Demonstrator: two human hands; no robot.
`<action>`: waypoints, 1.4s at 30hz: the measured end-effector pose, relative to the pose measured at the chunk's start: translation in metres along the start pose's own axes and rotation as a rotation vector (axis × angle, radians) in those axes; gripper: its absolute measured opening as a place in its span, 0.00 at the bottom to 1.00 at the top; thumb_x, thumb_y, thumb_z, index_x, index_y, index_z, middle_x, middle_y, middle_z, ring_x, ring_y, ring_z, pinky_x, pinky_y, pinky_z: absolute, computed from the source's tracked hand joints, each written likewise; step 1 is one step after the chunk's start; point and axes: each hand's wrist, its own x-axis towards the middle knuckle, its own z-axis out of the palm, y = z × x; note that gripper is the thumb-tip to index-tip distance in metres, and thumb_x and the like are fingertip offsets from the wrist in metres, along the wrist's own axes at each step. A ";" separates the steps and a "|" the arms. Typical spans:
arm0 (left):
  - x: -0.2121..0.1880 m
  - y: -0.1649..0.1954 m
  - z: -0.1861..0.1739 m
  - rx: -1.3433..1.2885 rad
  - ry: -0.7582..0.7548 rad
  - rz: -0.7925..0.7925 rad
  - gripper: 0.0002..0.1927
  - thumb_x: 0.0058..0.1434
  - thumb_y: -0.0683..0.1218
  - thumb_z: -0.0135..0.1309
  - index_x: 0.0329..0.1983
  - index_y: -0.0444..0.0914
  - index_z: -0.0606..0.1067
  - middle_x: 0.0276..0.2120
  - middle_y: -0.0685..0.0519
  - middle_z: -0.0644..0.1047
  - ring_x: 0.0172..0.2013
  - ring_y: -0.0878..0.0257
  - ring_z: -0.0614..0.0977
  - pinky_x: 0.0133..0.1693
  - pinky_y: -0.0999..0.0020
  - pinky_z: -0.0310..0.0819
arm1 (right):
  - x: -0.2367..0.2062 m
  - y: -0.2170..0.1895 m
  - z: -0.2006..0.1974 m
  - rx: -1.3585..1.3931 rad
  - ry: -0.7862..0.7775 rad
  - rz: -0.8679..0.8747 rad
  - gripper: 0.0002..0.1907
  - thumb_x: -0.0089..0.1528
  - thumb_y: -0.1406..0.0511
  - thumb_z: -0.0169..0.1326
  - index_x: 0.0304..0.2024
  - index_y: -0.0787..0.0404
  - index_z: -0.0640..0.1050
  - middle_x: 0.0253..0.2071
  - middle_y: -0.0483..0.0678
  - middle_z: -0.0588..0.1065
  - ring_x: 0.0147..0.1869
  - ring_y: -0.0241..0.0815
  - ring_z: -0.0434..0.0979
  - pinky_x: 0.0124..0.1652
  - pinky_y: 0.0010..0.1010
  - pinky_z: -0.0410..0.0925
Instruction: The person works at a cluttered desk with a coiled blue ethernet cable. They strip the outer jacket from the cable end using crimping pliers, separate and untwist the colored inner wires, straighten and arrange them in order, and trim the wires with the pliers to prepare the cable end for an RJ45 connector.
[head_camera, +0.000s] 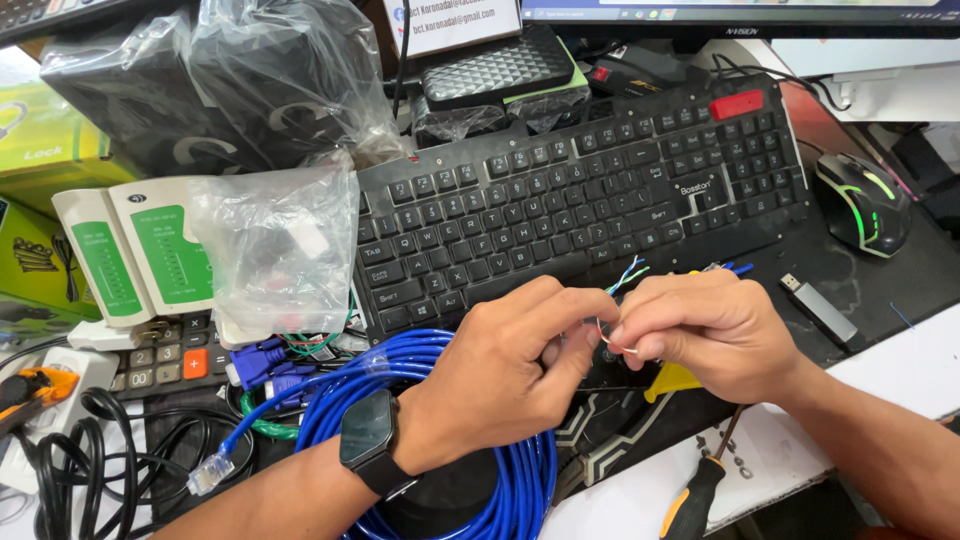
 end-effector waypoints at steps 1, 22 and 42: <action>0.000 0.001 -0.001 -0.018 -0.002 -0.010 0.10 0.65 0.39 0.56 0.49 0.40 0.77 0.31 0.52 0.74 0.25 0.63 0.80 0.28 0.69 0.74 | 0.000 0.000 -0.001 -0.009 -0.003 0.002 0.06 0.63 0.70 0.58 0.41 0.66 0.83 0.33 0.49 0.81 0.35 0.37 0.82 0.35 0.26 0.75; -0.002 -0.006 0.004 0.173 0.098 0.120 0.10 0.68 0.38 0.55 0.50 0.41 0.75 0.35 0.54 0.79 0.35 0.56 0.79 0.41 0.62 0.71 | 0.005 -0.002 0.013 -0.286 0.059 0.161 0.07 0.60 0.71 0.61 0.41 0.64 0.80 0.34 0.43 0.80 0.35 0.31 0.81 0.35 0.24 0.73; -0.001 -0.007 0.005 0.145 0.058 -0.037 0.06 0.67 0.43 0.58 0.43 0.37 0.75 0.26 0.48 0.79 0.28 0.51 0.82 0.31 0.59 0.73 | -0.006 -0.006 0.009 -0.155 0.192 0.028 0.03 0.68 0.73 0.51 0.44 0.66 0.75 0.41 0.50 0.76 0.39 0.36 0.82 0.40 0.25 0.76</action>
